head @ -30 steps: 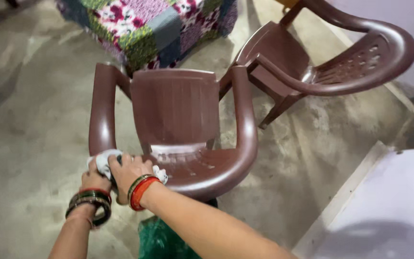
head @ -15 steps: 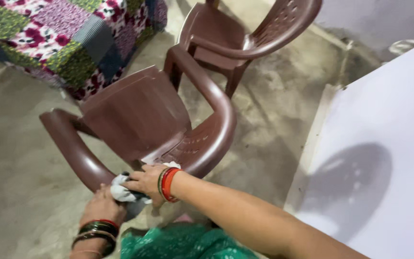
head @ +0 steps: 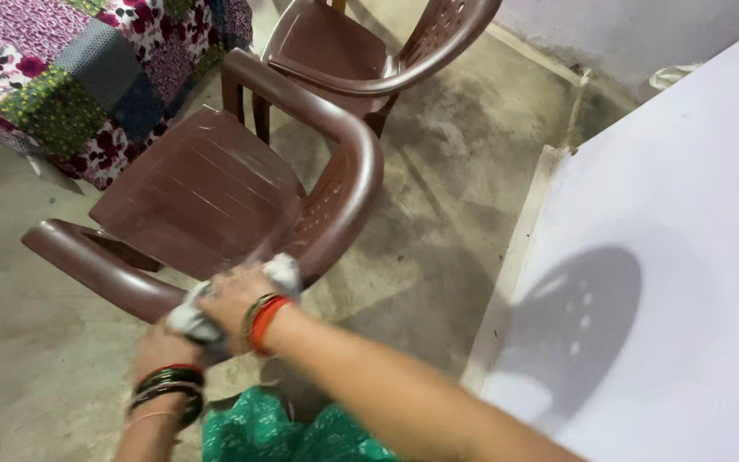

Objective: The person wipes the surfaces of several plastic chairs using a cloth. They clean the seat, backrest, and armrests of a brown chair and then move to a purple chair to perform the same cleaning actions.

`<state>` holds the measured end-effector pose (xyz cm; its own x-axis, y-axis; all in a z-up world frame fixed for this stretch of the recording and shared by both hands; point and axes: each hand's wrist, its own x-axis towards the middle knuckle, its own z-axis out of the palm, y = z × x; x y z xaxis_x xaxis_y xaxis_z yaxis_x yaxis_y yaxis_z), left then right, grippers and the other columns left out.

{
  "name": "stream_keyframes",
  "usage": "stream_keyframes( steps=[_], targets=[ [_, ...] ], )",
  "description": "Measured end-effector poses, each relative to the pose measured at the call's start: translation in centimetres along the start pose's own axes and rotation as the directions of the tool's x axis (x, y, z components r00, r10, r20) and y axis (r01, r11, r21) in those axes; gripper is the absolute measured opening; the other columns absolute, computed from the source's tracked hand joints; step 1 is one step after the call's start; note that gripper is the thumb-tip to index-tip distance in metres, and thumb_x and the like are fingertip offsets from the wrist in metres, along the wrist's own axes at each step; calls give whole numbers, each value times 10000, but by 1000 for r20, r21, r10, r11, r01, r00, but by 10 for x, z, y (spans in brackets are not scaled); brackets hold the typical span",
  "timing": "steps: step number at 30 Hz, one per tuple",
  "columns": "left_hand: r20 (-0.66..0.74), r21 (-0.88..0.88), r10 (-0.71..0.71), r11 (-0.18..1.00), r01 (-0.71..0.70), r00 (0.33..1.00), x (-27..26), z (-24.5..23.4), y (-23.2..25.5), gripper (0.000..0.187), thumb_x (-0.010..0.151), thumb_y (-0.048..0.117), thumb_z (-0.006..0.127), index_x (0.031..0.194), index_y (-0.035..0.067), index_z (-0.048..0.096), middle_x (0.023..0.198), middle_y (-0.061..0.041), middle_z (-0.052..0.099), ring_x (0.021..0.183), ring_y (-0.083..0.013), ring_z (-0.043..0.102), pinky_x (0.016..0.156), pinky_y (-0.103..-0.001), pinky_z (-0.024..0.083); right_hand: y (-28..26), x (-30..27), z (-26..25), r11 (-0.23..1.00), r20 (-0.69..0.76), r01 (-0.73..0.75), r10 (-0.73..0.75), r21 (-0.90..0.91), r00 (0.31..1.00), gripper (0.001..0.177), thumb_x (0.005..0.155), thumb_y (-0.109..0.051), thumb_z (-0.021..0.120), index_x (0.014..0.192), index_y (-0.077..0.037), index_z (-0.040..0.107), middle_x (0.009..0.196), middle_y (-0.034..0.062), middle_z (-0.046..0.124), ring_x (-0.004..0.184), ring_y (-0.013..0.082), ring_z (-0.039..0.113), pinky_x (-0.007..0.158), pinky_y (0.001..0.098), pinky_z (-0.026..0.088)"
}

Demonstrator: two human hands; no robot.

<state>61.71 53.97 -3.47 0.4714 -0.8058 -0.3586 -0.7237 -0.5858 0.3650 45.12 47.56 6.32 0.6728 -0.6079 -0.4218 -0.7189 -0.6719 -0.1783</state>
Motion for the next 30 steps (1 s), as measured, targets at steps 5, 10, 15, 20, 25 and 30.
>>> stream_keyframes(
  steps=[5,10,15,20,25,30],
  targets=[
    [142,226,-113,971,79,983,-15,-15,-2,591,929,446,634,1489,312,504,1406,-221,548,1239,-447,577,1019,-531,483,-8,-2,23,990,-175,140,-133,31,976,487,851,-364,612,1337,-367,597,1430,92,541,1298,333,540,1043,580,425],
    [-115,121,271,959,-257,956,-20,11,56,617,872,341,643,1484,327,570,1269,-226,609,1124,-429,641,982,-516,530,98,-12,-5,990,-101,121,-114,72,988,511,839,-365,635,1349,-330,640,1409,17,604,1299,279,589,1055,507,474],
    [38,7,439,898,-440,897,-11,16,128,423,949,426,598,1350,297,632,1311,-182,606,1200,-401,602,1003,-501,509,140,-45,-54,966,-124,-257,251,-33,960,514,816,-362,666,1329,-334,657,1334,38,613,1282,277,531,1027,492,426],
    [161,204,250,938,-280,955,2,33,104,387,947,352,576,1309,230,643,1388,-123,608,1268,-376,576,1049,-519,479,78,-71,-38,955,-124,-284,294,88,948,625,843,-474,675,1423,-272,557,1284,170,599,1196,328,535,906,464,497],
    [134,178,286,935,-307,949,13,35,91,476,909,325,608,1314,77,634,1380,-194,620,1235,-419,597,1038,-502,495,65,-86,-4,993,-427,-112,117,37,897,612,769,-400,709,1368,-309,618,1284,73,634,1283,299,521,1003,484,466],
    [99,-8,474,880,-475,875,-15,33,158,552,933,478,558,1339,110,627,1336,-207,636,1250,-407,582,1053,-488,472,168,-82,-15,945,-442,-294,327,143,835,596,784,-394,690,1356,-267,584,1367,97,548,1293,333,473,1017,573,394]
  ],
)
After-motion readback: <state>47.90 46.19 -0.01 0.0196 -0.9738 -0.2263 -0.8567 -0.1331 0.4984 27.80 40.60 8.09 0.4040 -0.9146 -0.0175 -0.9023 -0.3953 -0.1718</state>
